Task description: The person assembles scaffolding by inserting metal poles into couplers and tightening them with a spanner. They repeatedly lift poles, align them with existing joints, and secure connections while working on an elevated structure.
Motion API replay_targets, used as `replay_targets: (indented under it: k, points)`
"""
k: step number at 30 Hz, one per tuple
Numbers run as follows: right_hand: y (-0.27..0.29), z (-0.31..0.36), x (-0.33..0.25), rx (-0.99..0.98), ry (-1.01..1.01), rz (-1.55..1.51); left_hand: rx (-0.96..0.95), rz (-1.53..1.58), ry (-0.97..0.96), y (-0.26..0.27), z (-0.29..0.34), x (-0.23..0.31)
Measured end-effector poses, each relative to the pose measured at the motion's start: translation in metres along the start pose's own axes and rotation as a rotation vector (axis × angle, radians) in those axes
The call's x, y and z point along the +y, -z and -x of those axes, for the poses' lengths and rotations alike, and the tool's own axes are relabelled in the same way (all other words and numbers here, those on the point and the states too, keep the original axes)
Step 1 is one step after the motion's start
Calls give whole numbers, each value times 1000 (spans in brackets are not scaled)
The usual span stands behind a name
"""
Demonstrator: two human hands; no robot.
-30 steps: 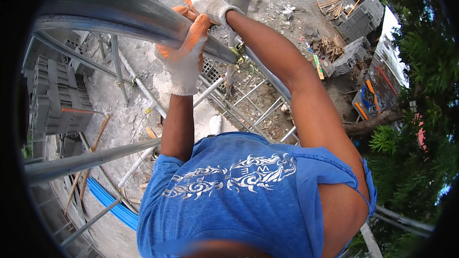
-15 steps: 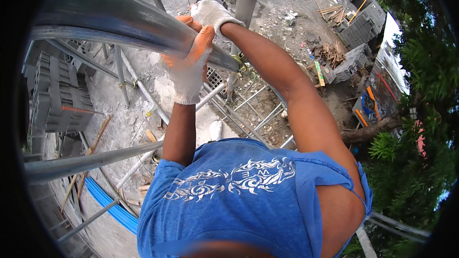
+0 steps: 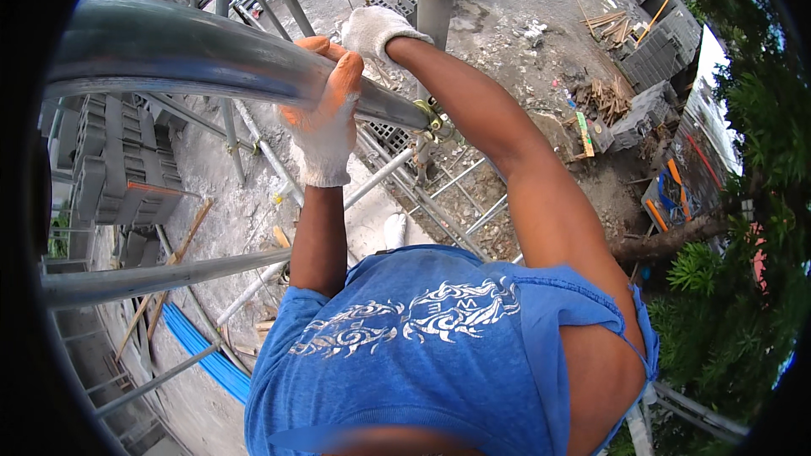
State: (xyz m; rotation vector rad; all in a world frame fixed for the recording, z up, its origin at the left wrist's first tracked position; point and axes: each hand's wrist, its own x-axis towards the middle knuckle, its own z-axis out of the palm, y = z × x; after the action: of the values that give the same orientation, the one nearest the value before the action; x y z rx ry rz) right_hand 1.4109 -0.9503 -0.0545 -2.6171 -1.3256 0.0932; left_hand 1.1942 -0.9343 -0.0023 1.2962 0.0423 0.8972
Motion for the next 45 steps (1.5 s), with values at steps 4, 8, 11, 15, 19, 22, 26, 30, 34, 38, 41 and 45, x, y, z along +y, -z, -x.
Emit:
replay_targets:
  k: [4, 8, 11, 15, 19, 22, 26, 30, 34, 38, 41, 45]
  points:
    - [6, 6, 3, 147, 225, 157, -50, -16, -50, 2, -4, -2]
    - [38, 76, -3, 221, -17, -642, -49, 23, -19, 1, -3, -3]
    - [59, 156, 9, 290, -84, -851, 9, 84, -45, -3, -2, -5]
    - [42, 188, 25, 918, 22, -1188, -1, 174, -92, -4, -4, -10]
    - [19, 204, 33, 808, 392, -1368, -19, 108, -90, 2, -5, -16]
    - [11, 210, 28, 607, 437, -1522, -23, 137, -43, 6, -4, -20]
    - [12, 220, 16, 603, 217, -1416, -68, 129, -126, 8, -8, -23]
    - [12, 230, 7, 579, 112, -1334, -69, 207, -78, 9, -7, -23]
    - [3, 239, -1, 632, 166, -1412, -64, 232, -155, 6, -7, -26]
    - [-8, 253, -2, 757, 219, -1499, -12, 194, -149, 4, -6, -29]
    - [-11, 258, 3, 734, 324, -1471, -15, 185, -146, 4, -7, -31]
    - [-4, 250, 5, 719, 137, -1363, -4, 129, -110, 7, -2, -29]
